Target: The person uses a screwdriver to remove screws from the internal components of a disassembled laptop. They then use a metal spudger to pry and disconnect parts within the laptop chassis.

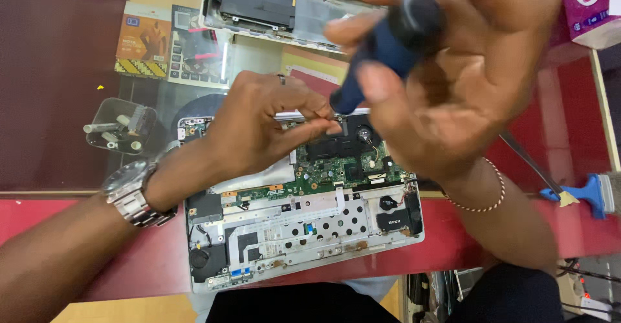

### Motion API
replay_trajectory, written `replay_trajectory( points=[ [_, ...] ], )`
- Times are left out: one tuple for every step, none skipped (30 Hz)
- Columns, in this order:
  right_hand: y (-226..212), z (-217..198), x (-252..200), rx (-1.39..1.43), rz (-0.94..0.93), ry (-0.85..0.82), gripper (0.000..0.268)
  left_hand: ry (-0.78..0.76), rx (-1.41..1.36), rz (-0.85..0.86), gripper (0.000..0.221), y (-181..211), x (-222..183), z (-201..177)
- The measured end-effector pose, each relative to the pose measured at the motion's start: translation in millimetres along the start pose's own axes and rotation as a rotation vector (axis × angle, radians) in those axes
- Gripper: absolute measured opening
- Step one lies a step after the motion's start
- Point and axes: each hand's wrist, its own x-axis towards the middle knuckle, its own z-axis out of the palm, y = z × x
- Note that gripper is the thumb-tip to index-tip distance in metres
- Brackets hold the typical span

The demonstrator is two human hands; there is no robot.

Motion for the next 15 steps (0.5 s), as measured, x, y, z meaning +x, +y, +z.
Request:
replay_trajectory(
  points=[
    [-6,2,0,0.082,0.058,-0.014,0.041,0.014,0.018,-0.03,0.013,0,0,3],
    [-11,4,0,0.16,0.117,-0.029,0.037,0.027,0.033,-0.057,0.021,0,0,7],
    [-7,-1,1,0.158,0.115,-0.029,0.037,0.028,0.033,-0.054,0.021,-5,-3,9],
    [-3,-5,2,-0.006,-0.054,-0.048,0.046,0.001,0.108,-0.072,0.029,-10,-7,12],
    [2,-10,2,-0.173,-0.222,-0.075,0.057,-0.026,0.183,-0.089,0.038,-15,-11,15],
    [-1,-12,5,-0.177,-0.224,-0.072,0.057,-0.028,0.183,-0.084,0.038,-10,-9,12],
    [-4,-15,8,-0.26,-0.262,-0.074,0.052,-0.03,0.138,-0.033,0.031,-6,-7,9],
    [-7,-17,11,-0.345,-0.3,-0.078,0.047,-0.033,0.093,0.018,0.032,-3,-5,6],
    [-5,-14,6,-0.351,-0.3,-0.075,0.047,-0.035,0.092,0.023,0.032,-1,-2,3],
    [-3,-11,1,-0.174,-0.208,-0.067,0.047,-0.1,0.028,0.031,0.013,2,1,0],
    [-1,-7,-4,0.001,-0.116,-0.06,0.051,-0.165,-0.037,0.039,0.007,4,3,-4],
    [-4,-7,-4,-0.002,-0.116,-0.058,0.051,-0.167,-0.038,0.042,0.007,2,3,-3],
    [-7,-6,-3,-0.001,-0.081,-0.051,0.044,-0.145,-0.032,0.037,0.004,0,2,-3],
    [-10,-5,-2,0.004,-0.047,-0.044,0.037,-0.122,-0.024,0.028,0.009,-2,0,-3],
    [-9,-9,1,0.005,-0.047,-0.042,0.037,-0.123,-0.023,0.028,0.009,-3,-2,-2]
  ],
)
